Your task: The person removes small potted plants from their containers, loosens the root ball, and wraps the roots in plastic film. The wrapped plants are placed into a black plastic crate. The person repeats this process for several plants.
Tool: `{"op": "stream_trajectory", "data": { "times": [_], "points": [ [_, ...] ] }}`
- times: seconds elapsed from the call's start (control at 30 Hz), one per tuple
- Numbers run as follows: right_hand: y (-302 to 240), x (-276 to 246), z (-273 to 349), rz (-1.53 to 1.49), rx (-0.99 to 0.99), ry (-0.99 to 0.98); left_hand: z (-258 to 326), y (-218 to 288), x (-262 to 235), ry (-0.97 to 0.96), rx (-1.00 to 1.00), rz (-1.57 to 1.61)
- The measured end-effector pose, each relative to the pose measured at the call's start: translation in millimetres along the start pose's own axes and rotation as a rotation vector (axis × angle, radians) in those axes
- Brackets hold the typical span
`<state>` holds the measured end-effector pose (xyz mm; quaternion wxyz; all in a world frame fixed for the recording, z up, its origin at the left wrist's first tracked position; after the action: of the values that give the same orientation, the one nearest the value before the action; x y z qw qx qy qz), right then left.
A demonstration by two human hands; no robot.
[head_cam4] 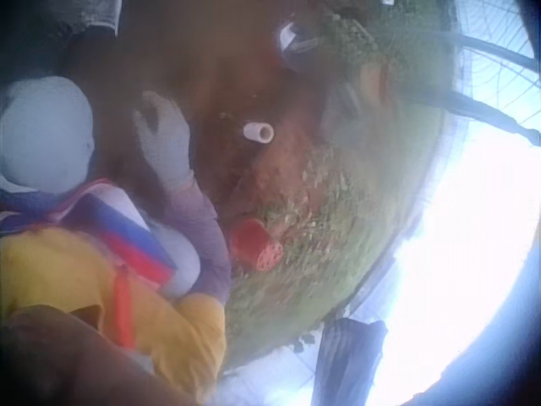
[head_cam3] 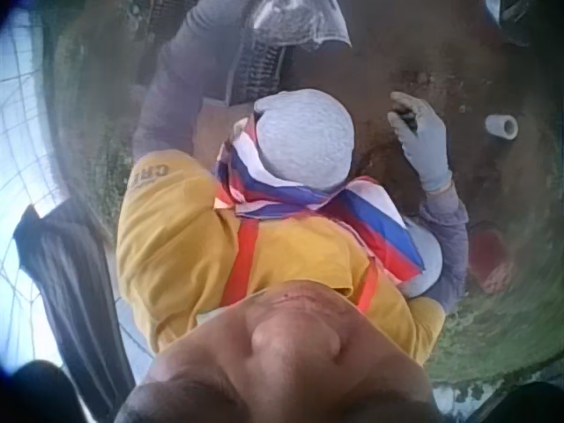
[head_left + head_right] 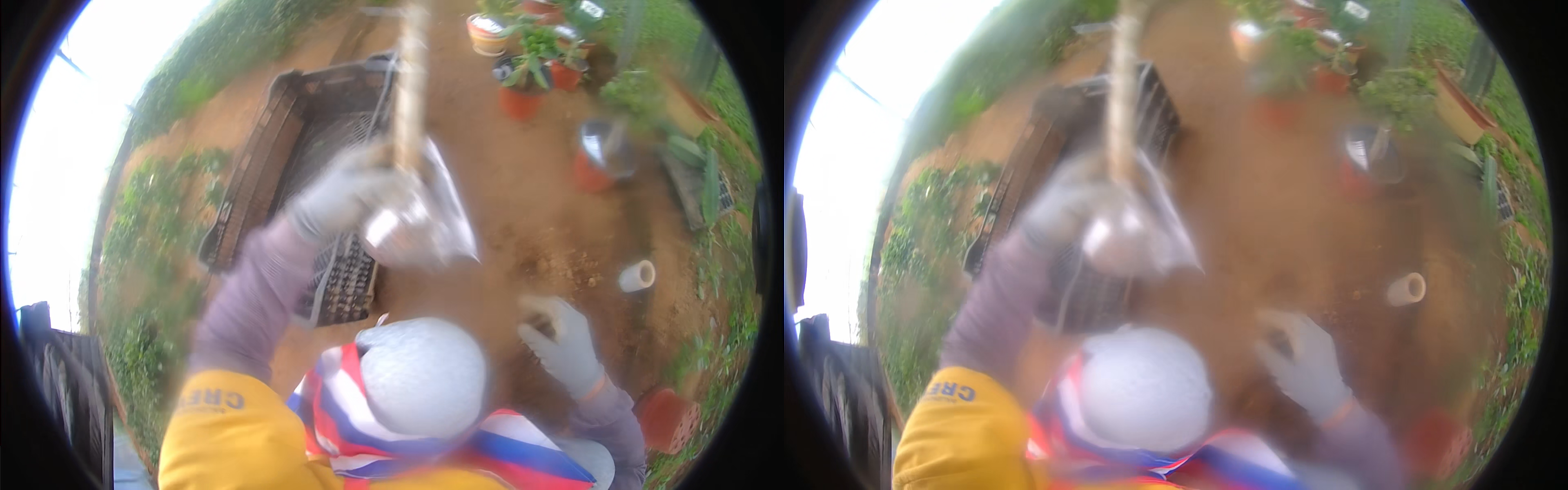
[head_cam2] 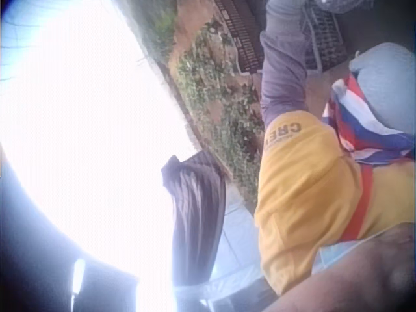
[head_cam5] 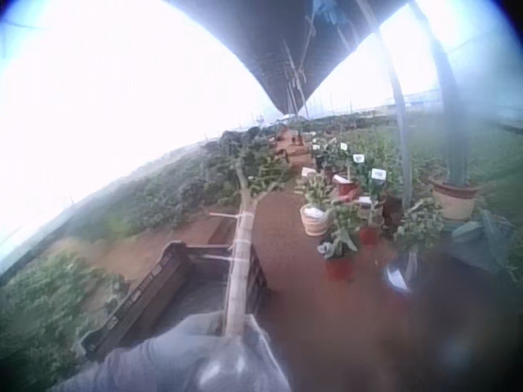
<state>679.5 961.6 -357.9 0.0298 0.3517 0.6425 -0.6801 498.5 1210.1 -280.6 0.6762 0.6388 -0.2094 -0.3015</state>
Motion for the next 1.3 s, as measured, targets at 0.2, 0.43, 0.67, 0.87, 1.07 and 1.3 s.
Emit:
{"op": "stream_trajectory", "data": {
  "times": [0.2,0.43,0.67,0.87,1.07,1.3],
  "points": [
    [38.8,15.3,14.5,0.015,0.069,-0.084,20.9,8.9,-149.7,0.140,0.014,-0.225],
    [42.9,12.6,-8.6,0.074,-0.056,-0.160,47.4,-120.4,-183.2,0.245,-0.367,-0.270],
    [43.2,11.0,-6.1,0.129,-0.023,-0.212,61.4,-201.3,-161.2,0.013,-0.662,-0.391],
    [42.6,15.1,-7.6,0.138,-0.071,-0.199,64.9,-257.2,-149.8,-0.095,-0.762,-0.187],
    [44.4,15.7,-4.2,0.149,-0.129,-0.211,61.6,-329.6,-154.9,-0.181,-0.737,-0.188],
    [42.6,17.3,-3.4,0.146,-0.120,-0.226,55.8,-344.5,-146.7,-0.237,-0.735,-0.289]
  ]
}}
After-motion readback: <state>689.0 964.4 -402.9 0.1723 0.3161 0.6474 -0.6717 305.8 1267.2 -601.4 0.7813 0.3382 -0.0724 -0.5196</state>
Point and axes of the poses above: each hand's wrist, its own z-axis away from the middle knuckle, its own x-axis out of the palm, y = z × x, the point moved 7 cm from there along -z, towards the middle knuckle, and after that the axes turned 14 degrees about y, right-handed, at the moved point
